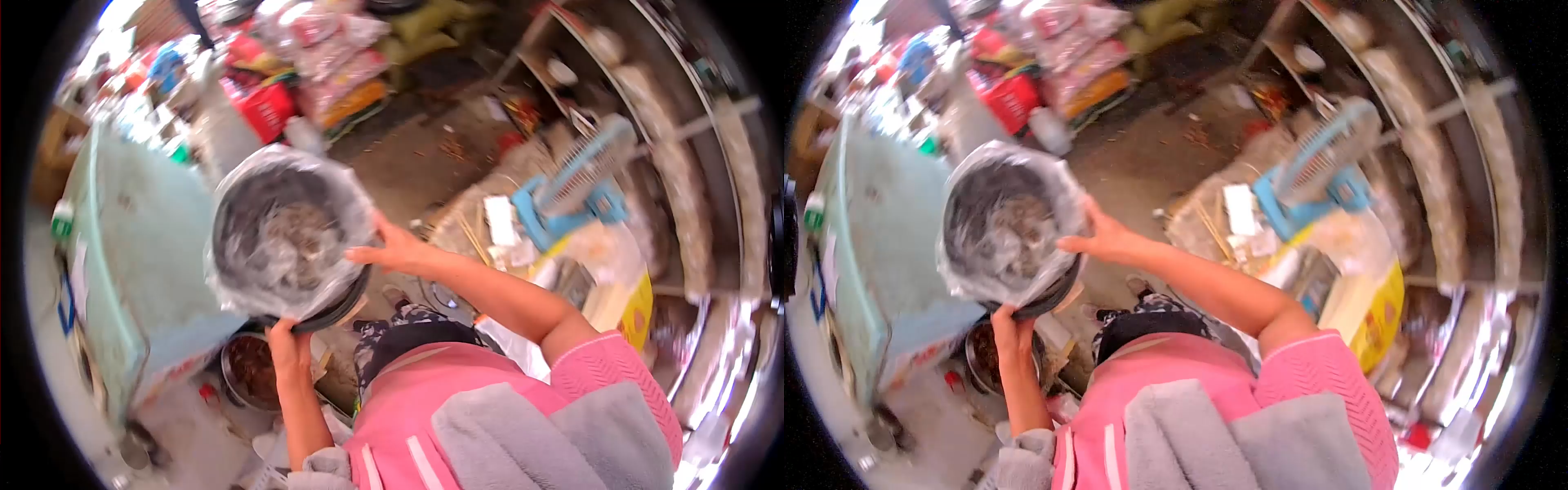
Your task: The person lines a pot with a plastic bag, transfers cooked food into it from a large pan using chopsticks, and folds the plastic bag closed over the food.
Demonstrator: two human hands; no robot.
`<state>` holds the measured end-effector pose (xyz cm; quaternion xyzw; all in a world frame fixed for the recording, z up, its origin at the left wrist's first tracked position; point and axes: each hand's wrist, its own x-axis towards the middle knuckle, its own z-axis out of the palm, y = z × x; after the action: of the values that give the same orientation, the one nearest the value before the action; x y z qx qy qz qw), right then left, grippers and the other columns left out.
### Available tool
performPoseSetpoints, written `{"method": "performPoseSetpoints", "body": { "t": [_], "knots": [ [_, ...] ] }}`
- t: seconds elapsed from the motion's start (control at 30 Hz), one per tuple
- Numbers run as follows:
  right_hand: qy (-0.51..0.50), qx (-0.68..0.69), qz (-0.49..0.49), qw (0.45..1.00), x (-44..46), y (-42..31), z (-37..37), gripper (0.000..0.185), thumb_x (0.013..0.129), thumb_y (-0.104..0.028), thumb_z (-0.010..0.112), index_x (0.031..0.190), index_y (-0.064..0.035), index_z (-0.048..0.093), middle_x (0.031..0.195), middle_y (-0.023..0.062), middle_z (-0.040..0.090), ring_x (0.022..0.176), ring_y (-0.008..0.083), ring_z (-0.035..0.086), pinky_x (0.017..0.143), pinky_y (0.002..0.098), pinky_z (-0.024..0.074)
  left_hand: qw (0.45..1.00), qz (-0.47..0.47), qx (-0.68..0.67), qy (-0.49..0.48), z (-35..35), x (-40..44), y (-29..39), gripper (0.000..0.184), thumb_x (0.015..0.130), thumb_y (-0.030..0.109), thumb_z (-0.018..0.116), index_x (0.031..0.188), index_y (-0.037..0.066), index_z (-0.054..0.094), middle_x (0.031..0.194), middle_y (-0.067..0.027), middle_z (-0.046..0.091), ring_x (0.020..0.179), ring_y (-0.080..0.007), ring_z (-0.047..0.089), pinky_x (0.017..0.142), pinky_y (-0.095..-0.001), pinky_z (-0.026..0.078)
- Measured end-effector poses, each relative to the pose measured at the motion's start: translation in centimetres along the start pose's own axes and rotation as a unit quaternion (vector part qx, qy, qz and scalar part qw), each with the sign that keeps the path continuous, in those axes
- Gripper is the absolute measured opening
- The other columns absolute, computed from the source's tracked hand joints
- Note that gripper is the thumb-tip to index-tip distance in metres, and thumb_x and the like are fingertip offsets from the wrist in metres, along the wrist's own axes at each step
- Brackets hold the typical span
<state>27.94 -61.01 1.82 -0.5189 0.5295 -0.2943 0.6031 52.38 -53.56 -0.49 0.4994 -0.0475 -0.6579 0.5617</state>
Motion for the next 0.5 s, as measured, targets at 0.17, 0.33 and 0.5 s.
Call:
{"method": "performPoseSetpoints", "body": {
  "t": [0.17,0.33,0.5],
  "knots": [
    [0.197,-0.317,-0.219,0.902,-5.2,-7.7,0.2,0.072,0.076,-0.040,0.061,0.132,-0.0052,0.030,0.131,0.0213,0.034,0.121,0.0346,0.034,0.100,0.0442,0.0268,0.998,-0.052,0.040,-0.010,-1.1,0.1,0.1,0.058,0.066,-0.010,0.042,0.124,0.001,0.038,0.119,-0.0124,0.046,0.109,-0.0276,0.049,0.087,-0.0422,0.046],
    [-0.009,-0.419,-0.235,0.877,-8.1,-1.9,6.8,0.045,0.076,-0.030,0.060,0.113,-0.0058,0.050,0.114,0.0150,0.050,0.113,0.0315,0.044,0.097,0.0449,0.0300,0.988,-0.082,0.119,-0.047,-3.1,0.4,-2.6,0.061,0.065,-0.010,0.042,0.125,0.003,0.036,0.118,-0.0120,0.047,0.106,-0.0275,0.050,0.086,-0.0388,0.047],
    [0.138,-0.338,-0.324,0.873,-10.8,-1.4,5.6,0.024,0.078,-0.023,0.060,0.093,-0.0051,0.059,0.089,0.0069,0.059,0.091,0.0235,0.056,0.080,0.0372,0.0432,0.988,-0.103,0.106,-0.042,-2.6,-1.5,-2.4,0.051,0.064,-0.007,0.041,0.114,-0.005,0.042,0.109,-0.0124,0.051,0.099,-0.0270,0.053,0.086,-0.0398,0.046]
  ]
}}
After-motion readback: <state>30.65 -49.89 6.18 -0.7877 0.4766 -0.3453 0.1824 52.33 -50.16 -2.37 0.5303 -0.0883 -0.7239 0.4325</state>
